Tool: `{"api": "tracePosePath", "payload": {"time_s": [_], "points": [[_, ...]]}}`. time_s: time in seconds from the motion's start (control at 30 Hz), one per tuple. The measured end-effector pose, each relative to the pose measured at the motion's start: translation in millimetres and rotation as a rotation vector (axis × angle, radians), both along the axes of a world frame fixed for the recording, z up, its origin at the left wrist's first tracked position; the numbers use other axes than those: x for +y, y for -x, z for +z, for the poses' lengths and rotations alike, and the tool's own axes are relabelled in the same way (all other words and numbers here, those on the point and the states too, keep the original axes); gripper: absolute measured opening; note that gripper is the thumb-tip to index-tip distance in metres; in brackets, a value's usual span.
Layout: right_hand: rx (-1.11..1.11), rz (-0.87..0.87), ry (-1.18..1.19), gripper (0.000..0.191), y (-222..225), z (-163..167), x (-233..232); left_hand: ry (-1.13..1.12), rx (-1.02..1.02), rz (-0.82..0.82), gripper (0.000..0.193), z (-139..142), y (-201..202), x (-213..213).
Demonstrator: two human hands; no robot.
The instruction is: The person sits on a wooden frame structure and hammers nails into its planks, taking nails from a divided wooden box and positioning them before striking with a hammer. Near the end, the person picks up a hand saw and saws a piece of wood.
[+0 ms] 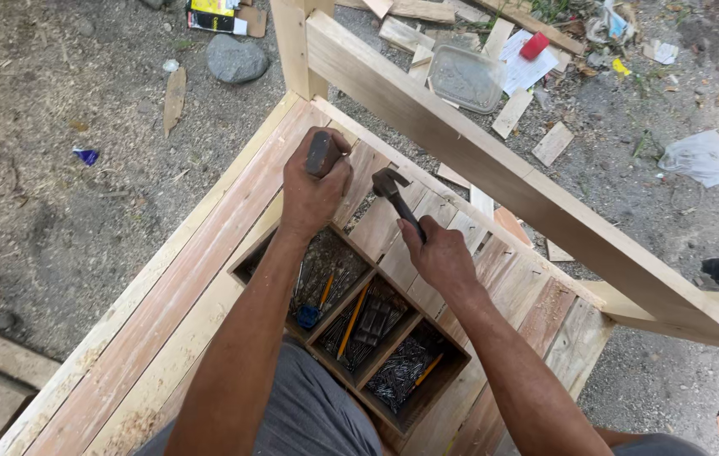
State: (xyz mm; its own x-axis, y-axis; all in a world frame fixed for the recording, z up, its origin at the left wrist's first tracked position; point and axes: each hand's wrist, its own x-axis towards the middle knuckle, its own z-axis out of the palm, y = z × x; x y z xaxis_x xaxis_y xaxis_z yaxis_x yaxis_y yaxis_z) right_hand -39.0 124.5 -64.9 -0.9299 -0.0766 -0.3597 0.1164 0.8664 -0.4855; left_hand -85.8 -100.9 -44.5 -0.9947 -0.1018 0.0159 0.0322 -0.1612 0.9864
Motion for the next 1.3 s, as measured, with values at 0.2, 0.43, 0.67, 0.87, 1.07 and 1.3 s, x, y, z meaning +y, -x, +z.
{"api": "tracePosePath", "payload": {"time_s": [0.2,0.43,0.67,0.87,1.07,1.3], "points": [[-0.178,-0.016,-0.029,0.053,5,5,-3,-0.122,-0.011,0.015,0.017,-3,2,-4],[-0.136,-0.02,-0.073,0.054,12,15,0,0.205,0.145,0.09,0.015,-9,1,0],[-0.026,-0.041,-0.009,0.053,8,13,-8,0.282,0.118,0.132,0.017,-8,1,6],[-0.155,-0.127,0.0,0.049,15,34,-2,0.1,0.018,0.118,0.014,-8,1,-3],[0.759,-0.013,0.334,0.036,13,46,4,-0.111,-0.005,0.08,0.013,-14,2,-7],[0.356,-0.019,0.078,0.038,32,0,-27,0.264,0.14,0.131,0.013,-4,2,7]]}}
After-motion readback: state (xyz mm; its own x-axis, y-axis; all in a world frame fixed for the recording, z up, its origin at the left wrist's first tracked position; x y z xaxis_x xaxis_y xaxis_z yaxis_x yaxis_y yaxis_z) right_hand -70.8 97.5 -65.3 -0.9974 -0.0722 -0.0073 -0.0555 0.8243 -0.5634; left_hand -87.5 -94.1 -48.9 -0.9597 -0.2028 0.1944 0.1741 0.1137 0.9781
